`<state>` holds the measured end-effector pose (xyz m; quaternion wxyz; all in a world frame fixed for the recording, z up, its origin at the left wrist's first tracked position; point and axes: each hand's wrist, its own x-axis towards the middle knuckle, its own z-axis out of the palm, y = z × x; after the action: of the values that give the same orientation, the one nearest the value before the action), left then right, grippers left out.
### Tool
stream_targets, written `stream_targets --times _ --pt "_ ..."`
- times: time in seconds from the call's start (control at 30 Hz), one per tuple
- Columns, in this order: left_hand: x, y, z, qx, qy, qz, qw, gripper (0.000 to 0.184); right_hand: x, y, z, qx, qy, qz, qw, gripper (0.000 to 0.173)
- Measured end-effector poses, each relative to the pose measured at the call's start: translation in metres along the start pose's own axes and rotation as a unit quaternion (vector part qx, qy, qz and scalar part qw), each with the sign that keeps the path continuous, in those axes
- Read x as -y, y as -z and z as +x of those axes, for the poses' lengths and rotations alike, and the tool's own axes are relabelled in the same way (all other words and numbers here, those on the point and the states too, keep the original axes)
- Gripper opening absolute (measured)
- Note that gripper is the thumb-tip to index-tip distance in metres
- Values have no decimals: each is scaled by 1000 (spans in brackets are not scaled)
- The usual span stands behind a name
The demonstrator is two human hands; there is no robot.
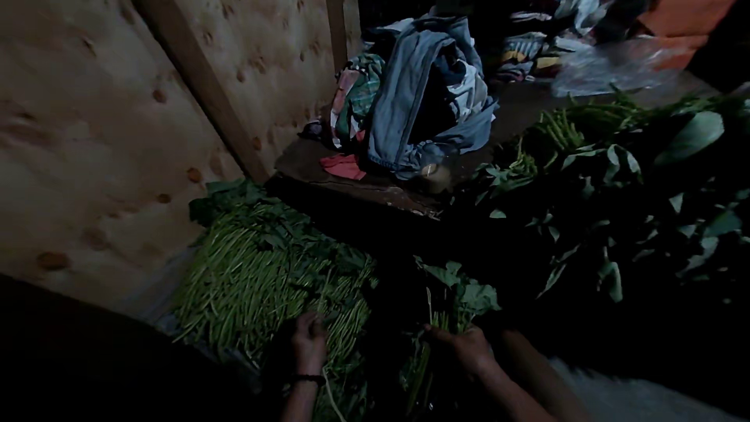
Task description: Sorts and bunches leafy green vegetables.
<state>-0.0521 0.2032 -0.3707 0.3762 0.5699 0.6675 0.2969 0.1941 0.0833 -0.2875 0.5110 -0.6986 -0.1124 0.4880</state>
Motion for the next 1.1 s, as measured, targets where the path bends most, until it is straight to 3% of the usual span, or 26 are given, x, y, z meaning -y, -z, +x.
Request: stream_targets --times 0.13,0.3,0.47,0.6,0.73,0.9,1.0,1.1 --pt "0 -2 -23 138 123 52 981 53 3 2 -3 -32 -15 -19 999 41" --pt "-20 -15 -80 114 95 -196 969 42 3 8 -5 -38 -22 -35 998 43" --pt "-37 -26 -120 102 56 -279 953 38 2 7 -4 -30 -29 -17 999 41" --pt "-41 -37 -143 95 -35 -240 966 32 1 6 -8 17 -18 4 1000 38" --pt "-41 -42 -158 97 -147 -124 976 27 0 5 -9 33 -15 28 999 40" --pt "-41 -43 -162 84 -201 -78 973 25 -3 5 -7 41 -19 44 998 44" --pt "-34 -48 -156 31 -287 -36 957 23 0 5 -8 50 -6 8 999 47" --pt "-25 -53 -149 -48 -390 3 920 18 3 2 -8 7 -13 -33 999 48"
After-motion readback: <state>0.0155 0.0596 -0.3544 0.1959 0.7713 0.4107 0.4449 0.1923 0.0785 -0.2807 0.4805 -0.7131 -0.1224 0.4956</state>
